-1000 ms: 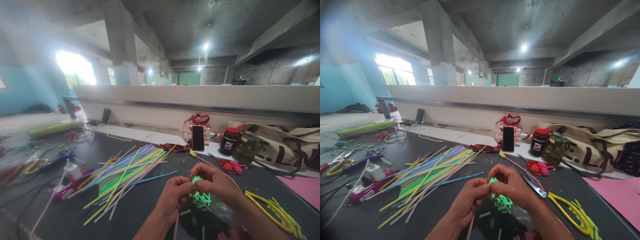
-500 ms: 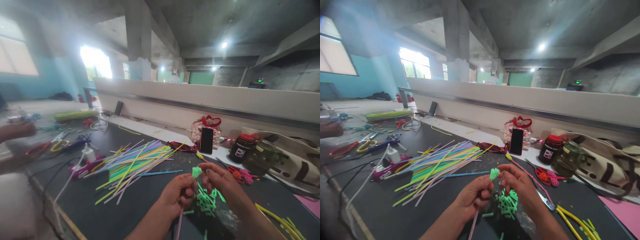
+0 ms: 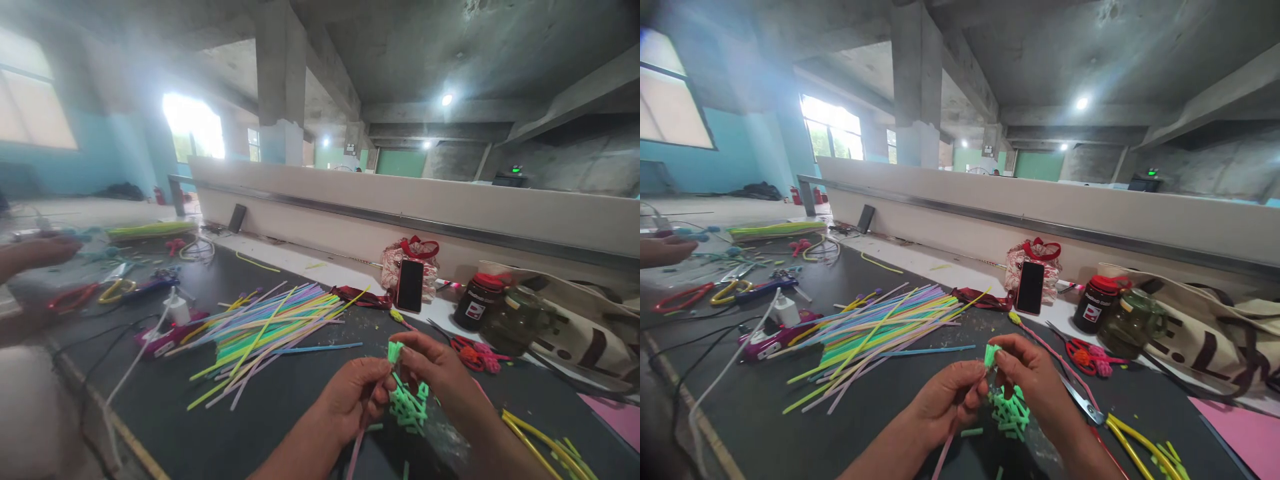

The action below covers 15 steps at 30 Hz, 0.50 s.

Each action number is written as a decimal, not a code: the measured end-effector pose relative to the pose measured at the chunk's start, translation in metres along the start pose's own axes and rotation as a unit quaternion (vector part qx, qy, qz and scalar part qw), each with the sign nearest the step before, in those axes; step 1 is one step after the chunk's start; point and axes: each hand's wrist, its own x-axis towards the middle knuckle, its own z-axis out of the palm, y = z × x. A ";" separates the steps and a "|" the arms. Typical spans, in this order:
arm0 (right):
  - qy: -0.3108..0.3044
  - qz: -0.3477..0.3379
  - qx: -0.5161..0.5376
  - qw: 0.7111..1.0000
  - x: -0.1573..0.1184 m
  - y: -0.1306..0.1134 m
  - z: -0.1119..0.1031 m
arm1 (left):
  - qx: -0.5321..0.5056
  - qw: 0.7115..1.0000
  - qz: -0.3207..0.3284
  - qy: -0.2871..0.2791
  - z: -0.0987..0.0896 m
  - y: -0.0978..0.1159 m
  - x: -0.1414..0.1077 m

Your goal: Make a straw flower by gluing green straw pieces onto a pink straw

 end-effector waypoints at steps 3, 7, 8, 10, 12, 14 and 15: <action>-0.004 0.004 -0.012 1.000 0.000 -0.001 0.003 | 0.009 1.000 -0.010 -0.011 0.001 0.001 0.000; -0.002 0.001 -0.008 1.000 0.001 -0.001 0.002 | 0.024 0.999 -0.006 -0.028 -0.001 0.003 0.000; 0.002 -0.004 -0.005 1.000 0.002 -0.001 0.001 | 0.027 0.999 -0.001 -0.031 -0.002 0.003 0.001; 0.011 -0.017 -0.007 1.000 0.002 -0.001 -0.002 | 0.025 0.999 0.007 -0.034 -0.004 0.003 0.001; 0.020 -0.028 -0.018 0.999 0.001 -0.001 -0.005 | 0.020 0.999 0.008 -0.039 -0.004 0.004 0.001; 0.022 -0.026 -0.030 0.999 0.000 -0.001 -0.006 | 0.029 0.999 0.005 -0.045 -0.003 0.004 0.000; 0.020 -0.023 -0.033 0.999 0.000 -0.001 -0.006 | 0.032 0.999 0.009 -0.042 -0.003 0.005 0.000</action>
